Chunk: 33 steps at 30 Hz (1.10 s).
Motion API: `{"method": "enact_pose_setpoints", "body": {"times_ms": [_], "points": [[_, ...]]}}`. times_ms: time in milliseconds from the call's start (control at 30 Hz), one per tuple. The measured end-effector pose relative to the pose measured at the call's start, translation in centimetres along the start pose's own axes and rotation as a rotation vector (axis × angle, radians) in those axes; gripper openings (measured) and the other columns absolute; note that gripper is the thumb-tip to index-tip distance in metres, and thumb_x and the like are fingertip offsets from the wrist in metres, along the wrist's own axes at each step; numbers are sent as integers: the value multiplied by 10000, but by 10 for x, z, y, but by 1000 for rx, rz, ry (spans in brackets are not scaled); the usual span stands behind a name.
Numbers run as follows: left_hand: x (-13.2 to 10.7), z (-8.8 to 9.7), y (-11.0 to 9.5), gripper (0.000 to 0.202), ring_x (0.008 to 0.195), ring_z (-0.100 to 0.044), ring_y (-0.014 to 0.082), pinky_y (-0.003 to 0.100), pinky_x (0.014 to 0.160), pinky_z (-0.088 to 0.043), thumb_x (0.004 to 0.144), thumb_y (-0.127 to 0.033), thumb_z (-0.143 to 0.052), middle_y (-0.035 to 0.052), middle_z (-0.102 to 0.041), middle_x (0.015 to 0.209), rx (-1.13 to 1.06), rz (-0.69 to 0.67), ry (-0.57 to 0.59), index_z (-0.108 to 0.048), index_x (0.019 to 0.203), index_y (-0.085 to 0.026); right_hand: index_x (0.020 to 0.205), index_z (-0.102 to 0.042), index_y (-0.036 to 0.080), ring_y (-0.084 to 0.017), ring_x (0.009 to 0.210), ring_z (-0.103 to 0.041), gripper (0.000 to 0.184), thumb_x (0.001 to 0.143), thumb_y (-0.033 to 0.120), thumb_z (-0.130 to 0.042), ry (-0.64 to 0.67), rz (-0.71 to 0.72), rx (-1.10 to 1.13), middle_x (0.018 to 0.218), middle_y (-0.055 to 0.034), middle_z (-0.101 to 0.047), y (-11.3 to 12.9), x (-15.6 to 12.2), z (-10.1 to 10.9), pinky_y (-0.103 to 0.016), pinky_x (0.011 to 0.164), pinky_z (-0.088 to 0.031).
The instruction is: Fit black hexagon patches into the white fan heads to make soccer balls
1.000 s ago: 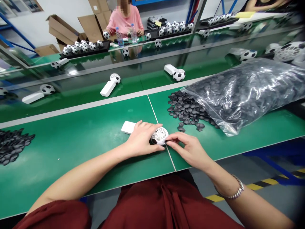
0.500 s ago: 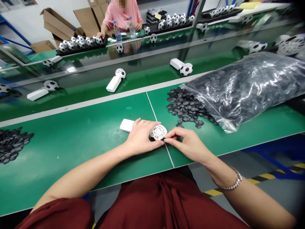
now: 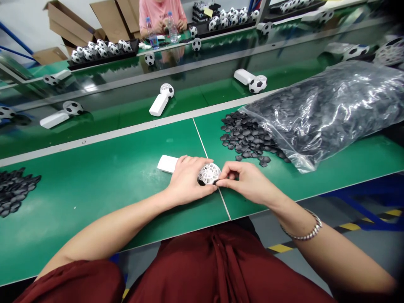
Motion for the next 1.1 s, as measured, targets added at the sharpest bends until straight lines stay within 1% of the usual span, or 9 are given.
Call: {"method": "enact_pose_setpoints", "body": {"times_ms": [167, 267, 400, 500, 633, 733, 800, 900, 1100], "points": [[1, 0, -2, 502, 976, -520, 237, 425, 955, -318, 640, -409, -651, 34, -619, 992, 0, -11, -13, -531, 1083, -207, 642, -565, 169, -93, 541, -450, 130, 689, 233, -668, 28, 4, 82, 589, 34, -542, -7, 4, -5, -214, 501, -351], [0, -2, -2, 514, 1011, -513, 239, 448, 997, -279, 664, -419, -639, 39, -610, 1042, 0, -49, 18, -510, 1118, -215, 689, -570, 173, -101, 540, -449, 173, 721, 324, -649, -28, 39, 75, 601, 25, -536, -15, 2, 7, -222, 495, -359], [2, -2, 1, 620, 1086, -490, 256, 510, 1061, -163, 645, -535, -644, 58, -591, 1119, -7, -78, 63, -490, 1158, -222, 740, -600, 182, -128, 578, -490, 180, 760, 361, -612, -324, 38, -237, 690, -14, -583, -36, -6, 51, -265, 561, -409], [5, 0, 1, 611, 1110, -479, 267, 544, 1069, -115, 654, -530, -646, 61, -587, 1141, -18, -120, 118, -499, 1164, -228, 803, -622, 184, -142, 587, -516, 173, 751, 349, -626, -379, 26, -494, 764, -37, -598, -46, -10, 64, -293, 589, -431], [2, -5, -5, 594, 1268, -310, 312, 596, 1055, -70, 692, -407, -648, 59, -515, 1267, -3, -173, 249, -455, 1235, -263, 846, -628, 197, -151, 623, -551, 123, 782, 298, -598, -343, 41, -578, 831, -46, -596, -47, -10, 59, -306, 641, -449], [-1, -6, -2, 661, 1325, -169, 353, 636, 1030, -58, 690, -451, -646, 79, -403, 1370, 41, -80, 205, -412, 1280, -268, 810, -597, 196, -148, 643, -568, 54, 783, 239, -580, -312, 74, -529, 854, -41, -596, -41, -11, 53, -296, 653, -453], [-3, -7, -1, 672, 1328, -149, 360, 655, 1018, -40, 691, -478, -641, 85, -413, 1359, 45, -42, 167, -403, 1284, -268, 791, -563, 199, -142, 649, -572, 14, 784, 211, -562, -281, 114, -457, 810, -22, -602, -37, -11, 49, -268, 627, -453], [-4, -10, -1, 624, 1330, -153, 344, 658, 1017, -17, 708, -448, -637, 60, -487, 1295, 13, -68, 176, -410, 1264, -276, 822, -546, 206, -129, 641, -564, 43, 806, 186, -513, -274, 151, -394, 771, 0, -610, -34, -14, 47, -242, 601, -449], [-1, -4, 4, 607, 1335, -156, 335, 625, 1039, -1, 700, -402, -656, 51, -488, 1295, -24, -123, 194, -427, 1245, -266, 869, -633, 194, -158, 718, -592, 157, 821, 195, -483, -325, 128, -439, 873, -36, -638, -35, -17, 54, -290, 688, -466]]}}
Point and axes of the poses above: each hand's wrist, its own x-axis towards the middle knuckle, its own z-axis out of the back of the hand, y = z × x, the point moved 8 cm from there along x, towards the middle knuckle
